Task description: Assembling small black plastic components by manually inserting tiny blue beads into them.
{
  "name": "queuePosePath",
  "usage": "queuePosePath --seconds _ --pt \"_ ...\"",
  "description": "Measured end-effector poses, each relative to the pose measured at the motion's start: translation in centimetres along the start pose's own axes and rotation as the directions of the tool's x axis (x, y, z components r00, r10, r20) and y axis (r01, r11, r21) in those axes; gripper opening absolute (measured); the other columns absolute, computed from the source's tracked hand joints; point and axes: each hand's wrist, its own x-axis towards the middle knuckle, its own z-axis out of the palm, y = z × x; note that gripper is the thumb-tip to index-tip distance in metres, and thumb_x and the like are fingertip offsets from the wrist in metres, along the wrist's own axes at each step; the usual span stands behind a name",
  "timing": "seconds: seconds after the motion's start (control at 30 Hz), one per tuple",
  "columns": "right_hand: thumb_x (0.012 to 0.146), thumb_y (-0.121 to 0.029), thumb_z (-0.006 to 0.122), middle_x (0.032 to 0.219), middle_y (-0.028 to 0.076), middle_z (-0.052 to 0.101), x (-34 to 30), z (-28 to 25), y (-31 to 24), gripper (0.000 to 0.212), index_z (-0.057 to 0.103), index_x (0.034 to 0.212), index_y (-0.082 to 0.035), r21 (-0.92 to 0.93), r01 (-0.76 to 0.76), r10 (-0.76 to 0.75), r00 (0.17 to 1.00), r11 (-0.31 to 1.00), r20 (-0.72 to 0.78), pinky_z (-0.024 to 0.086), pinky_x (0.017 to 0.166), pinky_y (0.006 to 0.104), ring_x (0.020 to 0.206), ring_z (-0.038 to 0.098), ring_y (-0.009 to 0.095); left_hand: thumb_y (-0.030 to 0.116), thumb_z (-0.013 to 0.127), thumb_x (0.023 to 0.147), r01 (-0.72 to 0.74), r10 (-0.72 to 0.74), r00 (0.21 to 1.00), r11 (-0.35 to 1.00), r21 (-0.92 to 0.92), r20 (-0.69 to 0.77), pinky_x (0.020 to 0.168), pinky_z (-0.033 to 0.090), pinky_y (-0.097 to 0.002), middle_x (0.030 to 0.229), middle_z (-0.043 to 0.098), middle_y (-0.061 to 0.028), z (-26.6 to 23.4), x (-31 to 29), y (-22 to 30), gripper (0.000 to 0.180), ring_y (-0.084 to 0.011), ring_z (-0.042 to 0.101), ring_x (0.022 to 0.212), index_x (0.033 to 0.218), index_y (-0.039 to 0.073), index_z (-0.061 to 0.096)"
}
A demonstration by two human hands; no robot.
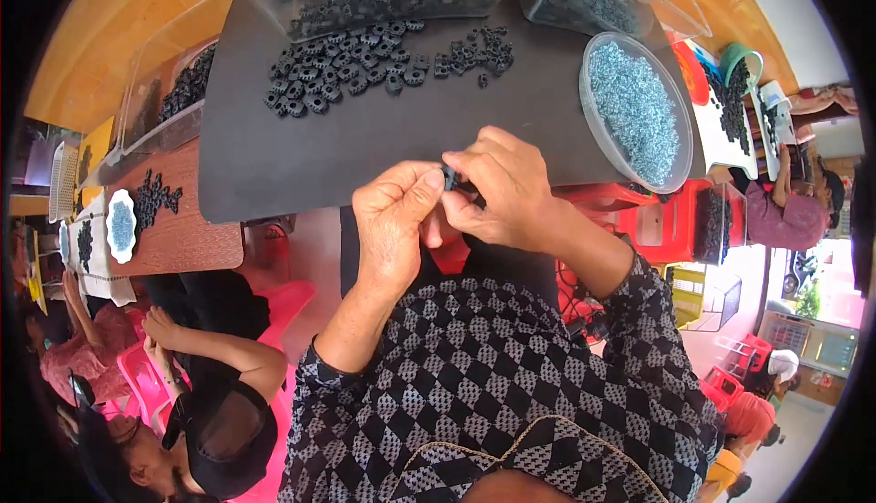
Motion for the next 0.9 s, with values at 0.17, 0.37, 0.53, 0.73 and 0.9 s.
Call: queuePosePath --seconds 0.17,0.37,0.53,0.73,0.9 --pt "0.060 -0.007 0.069 0.073 0.011 0.053 0.5 -2.2 0.7 0.035 0.058 0.092 0.001 -0.079 -0.047 0.057 0.990 0.996 0.130 0.046 0.057 0.0384 0.066 0.053 0.029 0.012 0.060 0.090 -0.133 0.132 0.991 0.916 0.379 0.030 0.045 0.040 -0.0201 0.064 0.059 -0.0017 -0.2 0.8 0.3 0.015 -0.0052 0.050 0.049 0.089 -0.002 0.066" --pt "0.072 -0.010 0.068 0.077 0.010 0.057 5.3 -9.3 5.7 0.033 0.061 0.103 -0.003 -0.424 -0.175 0.119 0.981 0.889 -0.155 0.046 0.063 0.0348 0.069 0.055 0.025 0.000 0.068 0.071 -0.464 0.665 0.692 0.112 0.879 0.281 0.063 0.046 -0.0364 0.074 0.060 -0.0099 -3.1 4.6 2.6 0.023 -0.0264 0.059 0.071 0.093 0.005 0.066" --pt "0.071 -0.012 0.060 0.083 0.026 0.062 9.7 -12.1 14.9 0.035 0.061 0.103 0.002 0.421 0.302 -0.027 0.837 0.855 -0.546 0.047 0.074 0.0461 0.081 0.060 0.039 0.007 0.071 0.070 -0.383 0.629 0.648 -0.218 0.898 0.429 0.063 0.047 -0.0352 0.073 0.059 -0.0064 -2.1 7.7 2.7 0.026 -0.0246 0.059 0.072 0.095 0.010 0.068" --pt "0.071 -0.008 0.061 0.088 0.022 0.060 11.2 -14.2 17.0 0.041 0.058 0.111 0.001 -0.802 -0.289 0.129 0.957 0.523 -0.261 0.043 0.076 0.0470 0.086 0.056 0.038 0.010 0.072 0.066 -0.412 0.516 0.628 -0.415 0.811 0.583 0.063 0.047 -0.0368 0.079 0.055 -0.0091 -1.3 10.5 2.0 0.024 -0.0258 0.057 0.075 0.089 0.008 0.068" --pt "0.074 -0.010 0.064 0.089 0.014 0.061 8.9 -11.2 13.4 0.035 0.059 0.107 -0.003 -0.675 -0.054 -0.111 0.974 0.735 -0.199 0.044 0.076 0.0399 0.083 0.057 0.030 0.004 0.066 0.066 -0.395 0.452 0.646 -0.491 0.776 0.615 0.062 0.046 -0.0372 0.080 0.054 -0.0107 -1.7 10.8 1.7 0.016 -0.0268 0.056 0.076 0.081 0.005 0.065"
